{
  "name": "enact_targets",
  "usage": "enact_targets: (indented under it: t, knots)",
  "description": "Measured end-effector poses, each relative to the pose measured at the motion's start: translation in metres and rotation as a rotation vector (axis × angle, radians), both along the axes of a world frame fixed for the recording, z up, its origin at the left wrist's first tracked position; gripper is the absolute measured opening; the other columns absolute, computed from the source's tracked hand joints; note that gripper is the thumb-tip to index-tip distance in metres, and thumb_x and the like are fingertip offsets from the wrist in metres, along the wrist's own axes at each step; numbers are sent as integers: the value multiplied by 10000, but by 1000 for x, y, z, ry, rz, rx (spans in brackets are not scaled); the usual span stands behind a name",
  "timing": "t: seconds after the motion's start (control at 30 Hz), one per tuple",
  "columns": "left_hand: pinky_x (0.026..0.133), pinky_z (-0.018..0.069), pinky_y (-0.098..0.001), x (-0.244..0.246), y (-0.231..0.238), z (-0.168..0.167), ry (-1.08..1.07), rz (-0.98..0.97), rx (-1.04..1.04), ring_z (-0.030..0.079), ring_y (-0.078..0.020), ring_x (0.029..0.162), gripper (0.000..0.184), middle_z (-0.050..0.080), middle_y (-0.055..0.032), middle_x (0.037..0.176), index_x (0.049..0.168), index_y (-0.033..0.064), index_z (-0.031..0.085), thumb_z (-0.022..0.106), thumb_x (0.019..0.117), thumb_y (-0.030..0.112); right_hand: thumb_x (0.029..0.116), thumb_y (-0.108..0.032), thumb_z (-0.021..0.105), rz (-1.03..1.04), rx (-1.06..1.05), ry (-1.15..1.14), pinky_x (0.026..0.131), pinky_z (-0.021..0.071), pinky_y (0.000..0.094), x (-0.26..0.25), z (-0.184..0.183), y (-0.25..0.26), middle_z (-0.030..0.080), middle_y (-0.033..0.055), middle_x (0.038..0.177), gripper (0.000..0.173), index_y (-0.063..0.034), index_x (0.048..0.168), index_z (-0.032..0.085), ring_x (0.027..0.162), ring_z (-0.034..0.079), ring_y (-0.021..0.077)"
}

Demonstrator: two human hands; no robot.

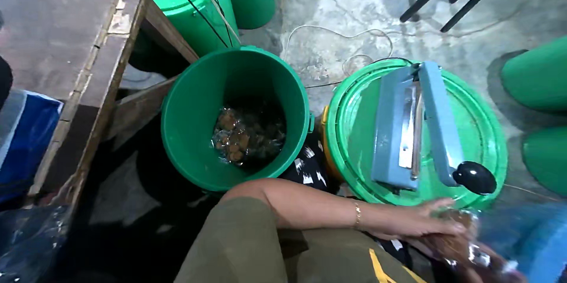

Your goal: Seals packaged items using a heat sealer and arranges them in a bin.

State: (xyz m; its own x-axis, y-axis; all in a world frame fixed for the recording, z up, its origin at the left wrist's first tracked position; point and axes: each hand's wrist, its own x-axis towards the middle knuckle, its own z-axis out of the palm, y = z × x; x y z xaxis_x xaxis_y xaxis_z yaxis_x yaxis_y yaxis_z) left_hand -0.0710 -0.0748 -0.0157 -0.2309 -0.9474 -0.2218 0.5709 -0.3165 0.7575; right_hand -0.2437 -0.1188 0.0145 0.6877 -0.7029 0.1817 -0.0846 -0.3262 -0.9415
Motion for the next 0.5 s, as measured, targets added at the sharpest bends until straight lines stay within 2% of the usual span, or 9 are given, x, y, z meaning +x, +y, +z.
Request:
enact_targets:
  t: [0.07, 0.13, 0.17, 0.23, 0.3, 0.37, 0.4, 0.43, 0.5]
  knots:
    - [1013, 485, -454, 10, 8, -10, -118, 141, -38, 586, -315, 1198, 570, 489, -308, 1414, 1566, 0, 246, 480, 1060, 115, 1050, -142, 507, 25, 354, 6, 981, 544, 244, 5, -7, 5, 699, -119, 1202, 280, -91, 1314, 586, 1098, 656, 3]
    - [913, 539, -424, 22, 12, -16, -279, 168, -80, 646, -275, 1054, 568, 583, -279, 1295, 1512, -9, 355, 594, 1005, 83, 1051, -133, 457, -179, 707, 24, 762, 607, 238, 12, -12, 2, 765, -90, 983, 237, -199, 1122, 673, 865, 724, 45]
    - [886, 552, -419, 25, 11, -16, -329, 150, -83, 656, -269, 1033, 587, 587, -267, 1298, 1509, 1, 372, 626, 988, 91, 1050, -106, 404, -311, 775, 55, 656, 596, 232, 22, -14, 1, 730, -89, 823, 249, -183, 1017, 638, 719, 696, 40]
    - [752, 582, -387, 29, 4, -14, -385, 144, -31, 667, -242, 956, 590, 583, -227, 1299, 1485, 28, 407, 665, 960, 112, 1077, -122, 358, -418, 726, 126, 544, 514, 192, 42, -22, -11, 589, -100, 673, 229, -126, 977, 563, 559, 564, 8]
    - [870, 566, -385, 33, -6, -17, -475, 250, 26, 638, -232, 1076, 596, 558, -208, 1328, 1439, 7, 430, 699, 914, 91, 1090, -132, 378, -477, 574, 179, 480, 424, 174, 65, -30, -31, 516, -76, 668, 214, -58, 983, 547, 502, 453, -4]
    - [996, 514, -402, 37, -19, -29, -566, 430, 41, 589, -267, 1197, 598, 533, -240, 1361, 1408, -33, 458, 716, 880, 82, 1036, -40, 438, -503, 350, 211, 564, 435, 172, 86, -38, -51, 563, -17, 791, 176, 44, 1100, 580, 608, 486, -15]
    - [1022, 496, -409, 41, -26, -34, -613, 493, 55, 570, -288, 1226, 589, 521, -255, 1370, 1406, -38, 465, 715, 890, 94, 981, 35, 503, -485, 226, 211, 723, 511, 202, 93, -44, -60, 641, 64, 934, 217, 106, 1165, 593, 782, 587, 19]
    - [1027, 490, -412, 44, -33, -39, -660, 539, 76, 562, -303, 1235, 578, 517, -264, 1369, 1406, -35, 470, 714, 901, 107, 914, 75, 578, -443, 80, 225, 863, 542, 255, 97, -54, -69, 675, 147, 1023, 278, 148, 1182, 592, 924, 643, 82]
    - [1030, 488, -418, 51, -44, -47, -731, 583, 125, 555, -317, 1244, 597, 507, -271, 1378, 1429, -21, 451, 708, 911, 127, 868, 12, 687, -333, -83, 332, 970, 544, 415, 102, -76, -92, 692, 251, 1114, 424, 150, 1254, 581, 1049, 686, 251]
